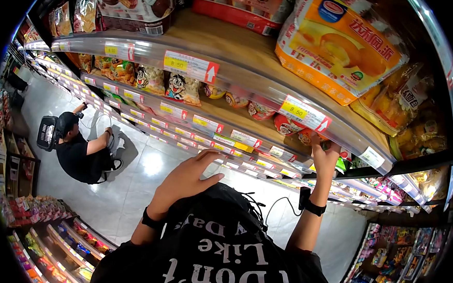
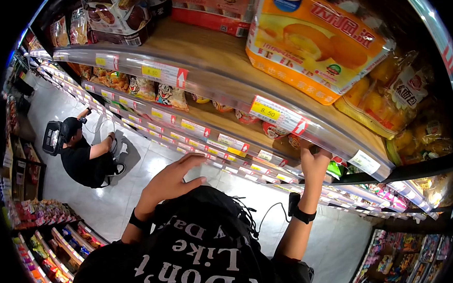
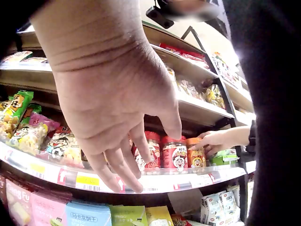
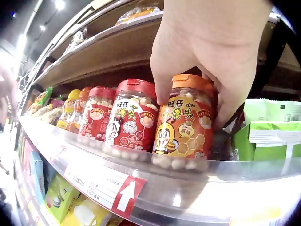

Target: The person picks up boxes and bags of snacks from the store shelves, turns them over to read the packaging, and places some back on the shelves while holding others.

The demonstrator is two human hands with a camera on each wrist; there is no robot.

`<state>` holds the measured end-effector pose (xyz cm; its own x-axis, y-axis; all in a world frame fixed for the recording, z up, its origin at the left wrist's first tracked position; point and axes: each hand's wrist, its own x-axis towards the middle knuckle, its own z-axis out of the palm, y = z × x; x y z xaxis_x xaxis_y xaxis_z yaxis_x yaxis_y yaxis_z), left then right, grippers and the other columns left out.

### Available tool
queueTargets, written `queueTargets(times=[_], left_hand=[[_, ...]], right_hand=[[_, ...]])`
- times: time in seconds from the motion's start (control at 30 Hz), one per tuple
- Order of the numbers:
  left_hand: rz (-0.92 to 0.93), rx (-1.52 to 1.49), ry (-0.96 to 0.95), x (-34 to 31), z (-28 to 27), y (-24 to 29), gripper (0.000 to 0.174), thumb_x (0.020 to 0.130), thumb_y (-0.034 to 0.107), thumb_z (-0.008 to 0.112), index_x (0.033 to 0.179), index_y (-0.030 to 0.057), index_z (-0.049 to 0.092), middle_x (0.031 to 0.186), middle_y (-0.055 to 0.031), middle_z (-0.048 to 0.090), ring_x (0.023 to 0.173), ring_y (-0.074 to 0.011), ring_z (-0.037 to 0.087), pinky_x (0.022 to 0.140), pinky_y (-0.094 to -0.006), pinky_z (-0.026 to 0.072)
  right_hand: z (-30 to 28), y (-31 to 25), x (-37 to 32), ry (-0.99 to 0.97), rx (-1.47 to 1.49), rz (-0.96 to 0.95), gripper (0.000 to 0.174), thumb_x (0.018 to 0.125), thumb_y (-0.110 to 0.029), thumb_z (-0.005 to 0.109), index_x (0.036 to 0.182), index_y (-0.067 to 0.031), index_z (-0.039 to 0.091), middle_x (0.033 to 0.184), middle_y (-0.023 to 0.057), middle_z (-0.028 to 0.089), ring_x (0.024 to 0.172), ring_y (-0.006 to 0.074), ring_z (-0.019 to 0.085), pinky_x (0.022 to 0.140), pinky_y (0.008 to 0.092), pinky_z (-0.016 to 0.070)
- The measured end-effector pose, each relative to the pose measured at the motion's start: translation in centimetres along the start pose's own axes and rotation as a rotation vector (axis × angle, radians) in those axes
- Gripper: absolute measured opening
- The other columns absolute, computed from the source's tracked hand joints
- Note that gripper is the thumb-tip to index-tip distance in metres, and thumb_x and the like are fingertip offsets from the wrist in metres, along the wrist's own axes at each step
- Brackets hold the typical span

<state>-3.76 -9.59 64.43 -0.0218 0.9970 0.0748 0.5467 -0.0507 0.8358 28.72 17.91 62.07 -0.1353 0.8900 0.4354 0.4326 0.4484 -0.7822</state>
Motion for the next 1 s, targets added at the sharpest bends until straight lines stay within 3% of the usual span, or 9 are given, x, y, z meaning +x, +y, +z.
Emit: queueTargets(times=[0.17, 0.23, 0.27, 0.3, 0.4, 0.6, 0.77, 0.9, 1.0], left_hand=[[0.065, 0.036, 0.018, 0.4, -2.0, -1.6, 0.047, 0.098, 0.028, 0.071, 0.134, 0.0029, 0.056, 0.136, -0.0217, 0.062, 0.117, -0.0452, 0.064, 0.098, -0.0465, 0.0533], [0.088, 0.036, 0.031, 0.5, -2.5, -2.2, 0.045, 0.098, 0.029, 0.071, 0.133, 0.0030, 0.057, 0.135, -0.0220, 0.062, 0.117, -0.0447, 0.064, 0.098, -0.0462, 0.0528], [0.059, 0.031, -0.011, 0.5, -2.9, -2.4, 0.049, 0.098, 0.028, 0.072, 0.137, 0.0027, 0.056, 0.138, -0.0215, 0.061, 0.122, -0.0433, 0.062, 0.102, -0.0447, 0.0513], [0.036, 0.028, -0.052, 0.7, -3.1, -2.6, 0.052, 0.098, 0.027, 0.072, 0.141, 0.0024, 0.055, 0.141, -0.0210, 0.060, 0.128, -0.0419, 0.060, 0.106, -0.0431, 0.0498], [0.064, 0.050, -0.077, 1.1, -3.3, -3.4, 0.052, 0.099, 0.028, 0.072, 0.141, 0.0030, 0.055, 0.141, -0.0198, 0.060, 0.126, -0.0414, 0.061, 0.106, -0.0434, 0.0496], [0.076, 0.048, -0.122, 1.2, -3.5, -3.7, 0.051, 0.099, 0.029, 0.071, 0.141, 0.0036, 0.056, 0.141, -0.0185, 0.059, 0.126, -0.0402, 0.061, 0.106, -0.0434, 0.0497], [0.066, 0.047, -0.176, 1.0, -3.5, -3.0, 0.051, 0.099, 0.030, 0.071, 0.140, 0.0039, 0.056, 0.143, -0.0181, 0.058, 0.127, -0.0396, 0.060, 0.107, -0.0431, 0.0496], [0.100, 0.039, -0.193, 1.2, -3.1, -2.1, 0.055, 0.098, 0.030, 0.073, 0.142, 0.0040, 0.055, 0.144, -0.0186, 0.058, 0.130, -0.0399, 0.059, 0.109, -0.0433, 0.0487], [0.149, 0.042, -0.147, 2.1, -2.6, -0.8, 0.061, 0.095, 0.030, 0.076, 0.146, 0.0048, 0.053, 0.148, -0.0183, 0.056, 0.133, -0.0391, 0.057, 0.111, -0.0435, 0.0475]], right_hand=[[1.7, -3.9, -1.3, 0.060, 0.103, 0.001, 0.043, 0.090, -0.011, 0.081, 0.125, 0.0043, 0.062, 0.114, 0.0121, 0.066, 0.094, 0.0194, 0.064, 0.086, 0.0325, 0.0521], [2.2, -6.6, -1.9, 0.043, -0.199, -0.158, 0.049, 0.085, -0.014, 0.083, 0.126, 0.0040, 0.062, 0.123, 0.0189, 0.063, 0.105, 0.0299, 0.061, 0.096, 0.0418, 0.0489], [2.5, -8.1, -2.1, 0.071, -0.595, -0.429, 0.056, 0.080, -0.018, 0.084, 0.128, 0.0030, 0.062, 0.130, 0.0259, 0.060, 0.119, 0.0428, 0.054, 0.106, 0.0527, 0.0412], [3.2, -8.9, -2.2, 0.003, -0.537, -0.415, 0.057, 0.082, -0.023, 0.083, 0.129, 0.0011, 0.063, 0.135, 0.0285, 0.059, 0.126, 0.0506, 0.046, 0.112, 0.0613, 0.0324], [4.9, -10.2, -2.8, -0.077, -0.637, -0.337, 0.058, 0.082, -0.025, 0.085, 0.129, 0.0016, 0.063, 0.137, 0.0283, 0.058, 0.129, 0.0499, 0.046, 0.113, 0.0604, 0.0322], [6.0, -10.8, -4.0, 0.127, -0.731, -0.473, 0.055, 0.083, -0.026, 0.088, 0.125, -0.0013, 0.062, 0.137, 0.0244, 0.057, 0.139, 0.0470, 0.043, 0.122, 0.0645, 0.0246], [6.3, -10.0, -6.1, 0.156, -0.508, -0.402, 0.058, 0.077, -0.015, 0.093, 0.123, -0.0071, 0.058, 0.143, 0.0240, 0.052, 0.140, 0.0477, 0.044, 0.123, 0.0666, 0.0227], [5.9, -10.8, -7.4, 0.148, -0.240, -0.419, 0.061, 0.076, -0.011, 0.094, 0.124, -0.0090, 0.056, 0.148, 0.0241, 0.045, 0.142, 0.0492, 0.044, 0.119, 0.0593, 0.0361], [4.7, -13.1, -8.3, 0.198, -0.220, -0.479, 0.075, 0.072, -0.012, 0.096, 0.130, -0.0102, 0.050, 0.146, 0.0217, 0.044, 0.137, 0.0400, 0.047, 0.111, 0.0502, 0.0447]])
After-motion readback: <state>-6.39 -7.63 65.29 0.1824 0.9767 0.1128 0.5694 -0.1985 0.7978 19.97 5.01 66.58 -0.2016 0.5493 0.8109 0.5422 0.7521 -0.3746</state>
